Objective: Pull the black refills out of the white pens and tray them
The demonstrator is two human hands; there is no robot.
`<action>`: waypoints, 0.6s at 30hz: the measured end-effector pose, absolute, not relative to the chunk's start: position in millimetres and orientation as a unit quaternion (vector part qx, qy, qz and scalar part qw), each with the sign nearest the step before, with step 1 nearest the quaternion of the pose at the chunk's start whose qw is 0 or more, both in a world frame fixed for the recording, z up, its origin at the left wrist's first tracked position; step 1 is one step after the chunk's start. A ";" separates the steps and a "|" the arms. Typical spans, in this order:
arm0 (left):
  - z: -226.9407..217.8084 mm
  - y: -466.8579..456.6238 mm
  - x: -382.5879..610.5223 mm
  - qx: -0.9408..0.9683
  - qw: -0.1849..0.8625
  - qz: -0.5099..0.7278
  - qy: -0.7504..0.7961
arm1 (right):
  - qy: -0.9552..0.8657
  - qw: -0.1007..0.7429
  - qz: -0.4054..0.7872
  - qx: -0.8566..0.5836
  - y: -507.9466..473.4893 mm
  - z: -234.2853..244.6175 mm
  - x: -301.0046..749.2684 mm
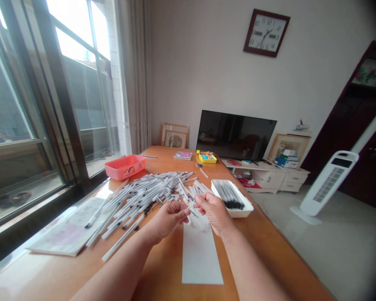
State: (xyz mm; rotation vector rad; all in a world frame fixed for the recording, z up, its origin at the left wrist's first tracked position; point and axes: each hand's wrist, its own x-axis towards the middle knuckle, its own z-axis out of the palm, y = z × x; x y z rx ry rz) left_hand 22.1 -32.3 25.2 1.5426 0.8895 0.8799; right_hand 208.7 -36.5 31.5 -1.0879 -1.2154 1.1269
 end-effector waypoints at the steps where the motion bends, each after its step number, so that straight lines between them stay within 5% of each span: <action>1: 24.8 -32.5 22.7 0.653 0.538 0.378 0.376 | -0.510 0.549 0.474 -0.462 -36.2 30.6 208.2; 18: 30.5 -36.1 21.4 0.627 0.579 0.364 0.373 | -0.480 0.563 0.507 -0.443 -32.5 30.3 211.6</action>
